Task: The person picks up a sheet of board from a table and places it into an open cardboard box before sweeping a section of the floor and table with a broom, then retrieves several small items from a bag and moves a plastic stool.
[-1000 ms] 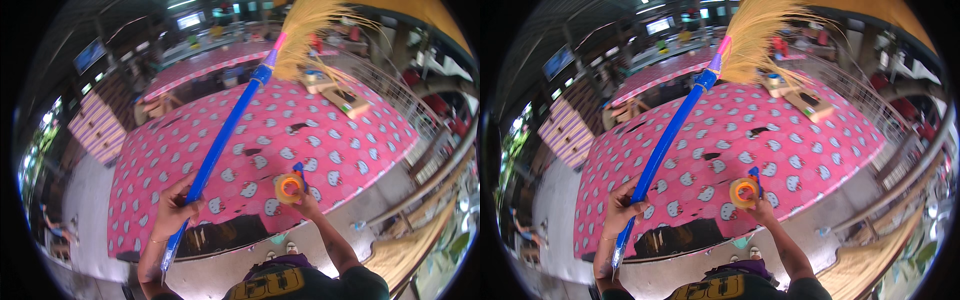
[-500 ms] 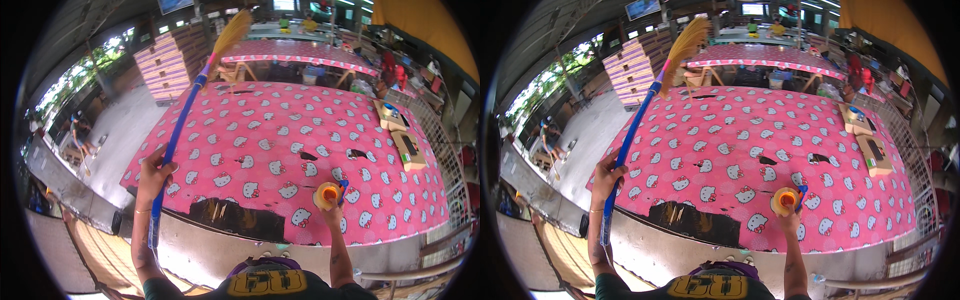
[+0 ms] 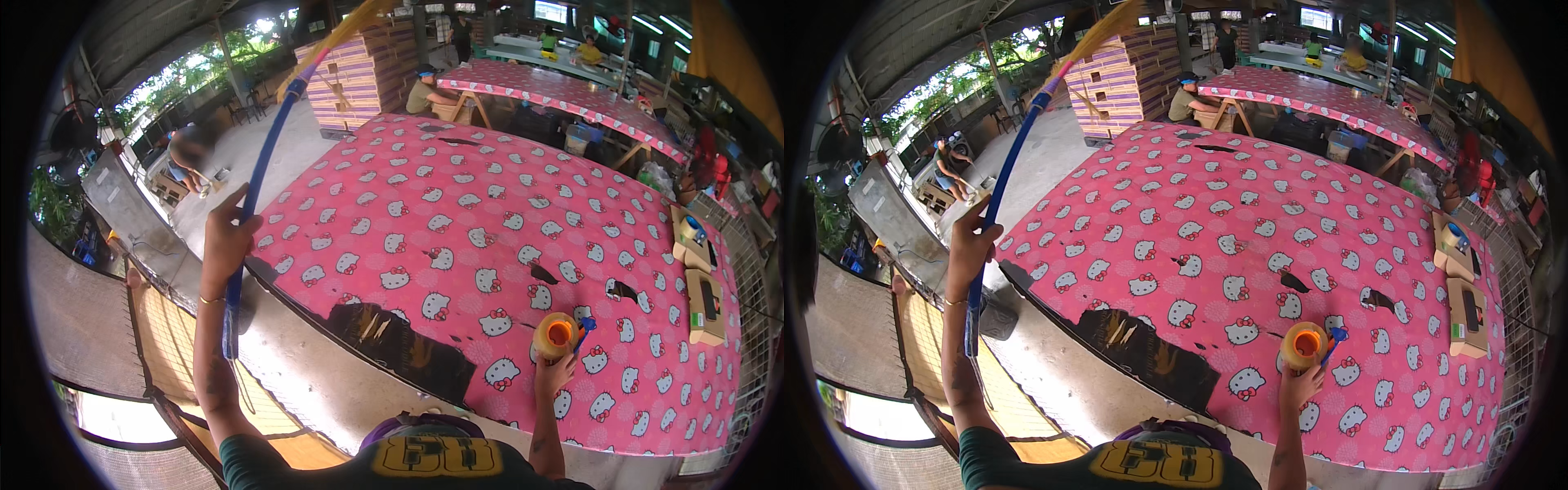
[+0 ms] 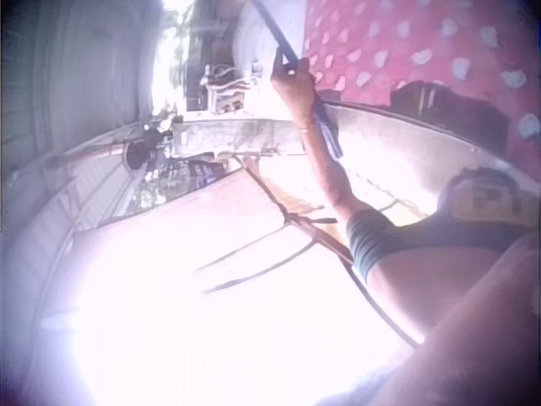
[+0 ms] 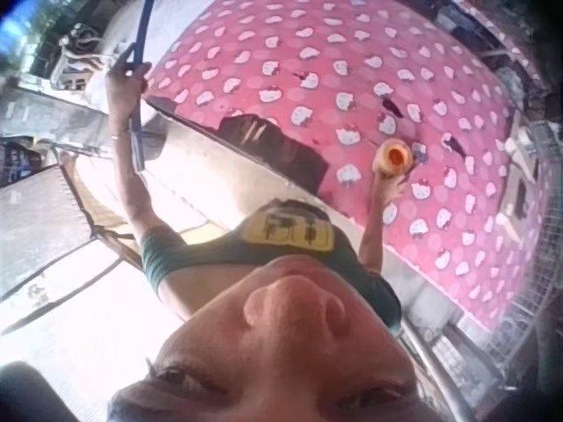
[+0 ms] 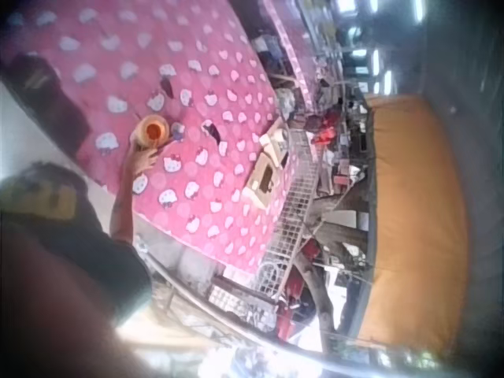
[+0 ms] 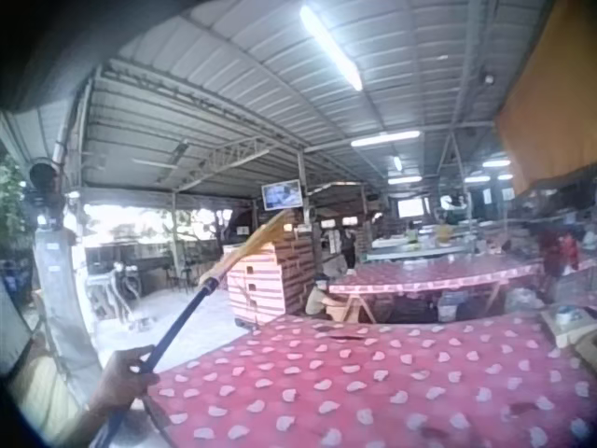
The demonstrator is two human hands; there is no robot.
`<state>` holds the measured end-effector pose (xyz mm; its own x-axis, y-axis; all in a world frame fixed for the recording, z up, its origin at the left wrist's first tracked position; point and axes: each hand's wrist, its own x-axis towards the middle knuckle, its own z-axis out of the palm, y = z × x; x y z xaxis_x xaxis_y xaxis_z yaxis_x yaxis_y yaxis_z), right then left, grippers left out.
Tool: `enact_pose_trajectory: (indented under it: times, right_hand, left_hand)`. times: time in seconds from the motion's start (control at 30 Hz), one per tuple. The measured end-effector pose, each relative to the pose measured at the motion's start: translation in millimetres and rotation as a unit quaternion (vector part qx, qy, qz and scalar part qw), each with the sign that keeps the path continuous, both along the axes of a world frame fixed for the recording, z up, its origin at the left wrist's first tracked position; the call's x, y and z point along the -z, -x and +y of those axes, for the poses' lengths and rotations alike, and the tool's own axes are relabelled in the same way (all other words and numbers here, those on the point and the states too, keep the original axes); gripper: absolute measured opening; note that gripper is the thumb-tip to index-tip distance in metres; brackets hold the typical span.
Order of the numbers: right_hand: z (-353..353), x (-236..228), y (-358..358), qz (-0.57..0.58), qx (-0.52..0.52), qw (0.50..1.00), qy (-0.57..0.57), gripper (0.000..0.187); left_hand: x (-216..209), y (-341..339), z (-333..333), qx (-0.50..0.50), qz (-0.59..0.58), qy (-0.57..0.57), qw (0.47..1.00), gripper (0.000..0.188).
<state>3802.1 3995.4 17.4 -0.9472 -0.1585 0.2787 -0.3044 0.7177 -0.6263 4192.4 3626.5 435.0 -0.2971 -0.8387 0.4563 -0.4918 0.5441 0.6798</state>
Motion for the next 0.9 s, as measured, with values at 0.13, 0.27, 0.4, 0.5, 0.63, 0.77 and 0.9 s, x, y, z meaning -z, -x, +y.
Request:
enact_pose_trajectory:
  times: [0.13,0.27,0.4,0.5,0.63,0.77,0.9]
  right_hand:
    - [-1,-3,-3,0.026,-0.01,1.0,0.006,0.086]
    - [0,-12,-6,0.025,-0.02,0.999,0.001,0.086]
    - [-1,-16,-6,0.01,-0.027,1.0,0.008,0.084]
    - [0,-16,-5,0.019,-0.033,0.999,0.017,0.084]
    - [0,-17,-6,0.016,-0.032,0.999,0.014,0.084]
    - [1,-17,-5,0.024,-0.026,0.999,0.009,0.082]
    - [-1,-17,-6,0.011,-0.026,1.0,-0.001,0.083]
  left_hand:
    - [-14,-6,5,-0.043,-0.013,0.024,0.999,0.058]
    - [-19,-6,6,-0.055,-0.036,0.049,0.997,0.057]
    - [-29,-8,5,-0.054,-0.065,0.062,0.994,0.059]
    - [-36,-5,7,-0.036,-0.068,0.064,0.995,0.06]
    - [-47,3,13,-0.019,-0.054,0.049,0.997,0.058]
    - [-52,11,13,-0.003,-0.072,0.045,0.996,0.059]
    - [-51,16,12,0.006,-0.075,0.029,0.997,0.059]
